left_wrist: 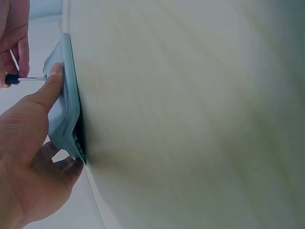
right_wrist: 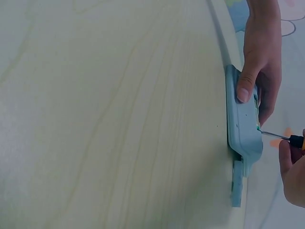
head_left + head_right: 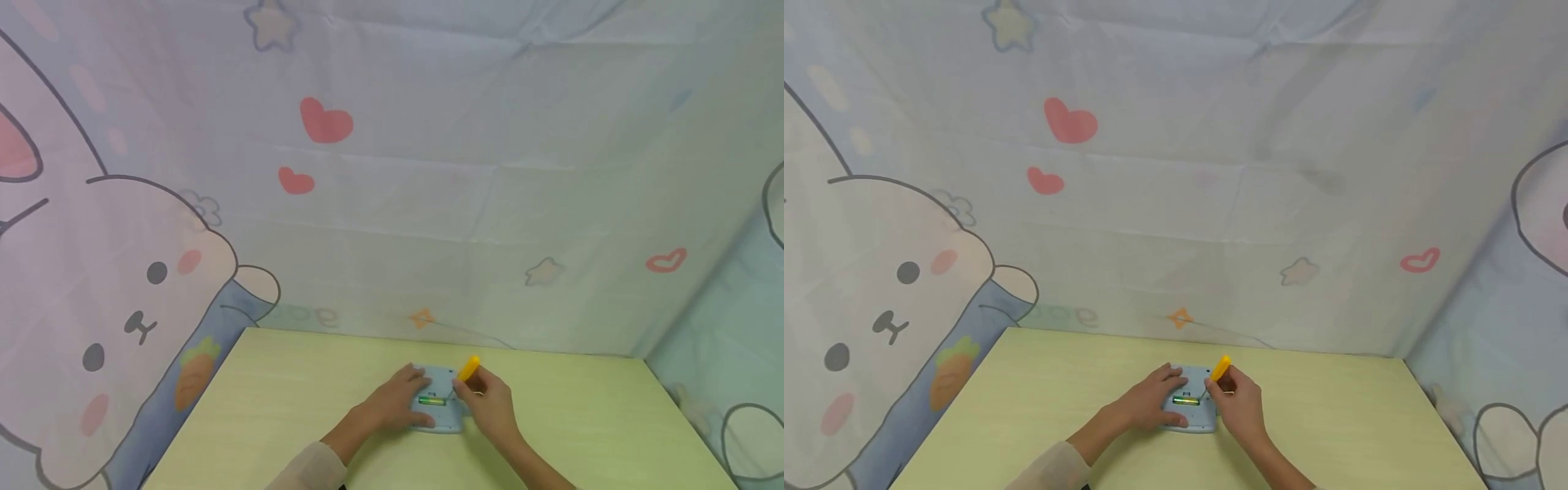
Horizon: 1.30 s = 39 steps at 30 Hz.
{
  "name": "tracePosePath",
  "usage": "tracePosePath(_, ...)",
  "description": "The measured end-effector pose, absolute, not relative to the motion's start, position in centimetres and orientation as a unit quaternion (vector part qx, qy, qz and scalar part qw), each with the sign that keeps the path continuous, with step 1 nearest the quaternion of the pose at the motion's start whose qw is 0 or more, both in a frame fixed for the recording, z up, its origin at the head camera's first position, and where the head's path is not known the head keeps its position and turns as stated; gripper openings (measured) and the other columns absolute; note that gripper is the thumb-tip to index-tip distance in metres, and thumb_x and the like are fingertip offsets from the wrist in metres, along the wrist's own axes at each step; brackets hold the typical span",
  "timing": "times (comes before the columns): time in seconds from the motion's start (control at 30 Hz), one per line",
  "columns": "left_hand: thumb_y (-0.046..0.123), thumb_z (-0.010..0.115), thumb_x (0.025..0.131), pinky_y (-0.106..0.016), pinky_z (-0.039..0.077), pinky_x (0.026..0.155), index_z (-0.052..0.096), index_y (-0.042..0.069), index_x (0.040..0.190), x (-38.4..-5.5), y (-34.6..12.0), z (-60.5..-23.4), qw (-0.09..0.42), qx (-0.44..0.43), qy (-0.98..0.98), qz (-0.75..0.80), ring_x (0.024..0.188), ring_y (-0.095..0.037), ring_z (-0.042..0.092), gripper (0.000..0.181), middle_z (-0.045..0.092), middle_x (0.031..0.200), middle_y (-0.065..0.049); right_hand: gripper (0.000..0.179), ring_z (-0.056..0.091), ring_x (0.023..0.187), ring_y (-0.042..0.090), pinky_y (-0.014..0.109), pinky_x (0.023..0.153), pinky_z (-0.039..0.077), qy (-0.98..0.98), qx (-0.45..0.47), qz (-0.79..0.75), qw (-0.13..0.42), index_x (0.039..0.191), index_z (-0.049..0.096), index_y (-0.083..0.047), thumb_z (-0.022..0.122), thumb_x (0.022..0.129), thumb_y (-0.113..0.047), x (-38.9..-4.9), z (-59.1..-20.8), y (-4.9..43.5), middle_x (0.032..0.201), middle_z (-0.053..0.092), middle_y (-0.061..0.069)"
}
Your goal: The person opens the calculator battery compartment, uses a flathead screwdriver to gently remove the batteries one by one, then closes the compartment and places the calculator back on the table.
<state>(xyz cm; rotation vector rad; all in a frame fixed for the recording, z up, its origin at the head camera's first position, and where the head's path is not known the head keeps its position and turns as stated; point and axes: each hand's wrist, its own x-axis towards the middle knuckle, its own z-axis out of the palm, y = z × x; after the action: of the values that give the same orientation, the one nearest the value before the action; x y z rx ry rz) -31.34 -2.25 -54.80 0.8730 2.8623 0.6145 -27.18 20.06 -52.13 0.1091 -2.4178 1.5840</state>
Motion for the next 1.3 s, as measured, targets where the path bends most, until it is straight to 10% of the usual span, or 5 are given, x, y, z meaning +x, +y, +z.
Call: tracePosePath(1.3,0.063,0.077,0.089,-0.045,0.035,0.124,0.053,0.015,0.157,-31.6,-2.3,-55.1,0.039,0.292,0.934,0.200,0.159,-0.031,0.027,0.086,0.041,0.167,-0.006,0.016,0.074,0.092,0.025,0.028,0.080,0.063,-0.795,0.012,0.595,0.118,0.110,0.069,-0.002,0.073,0.102,-0.015,-27.1,-52.5,20.2,0.103,0.075,0.012)
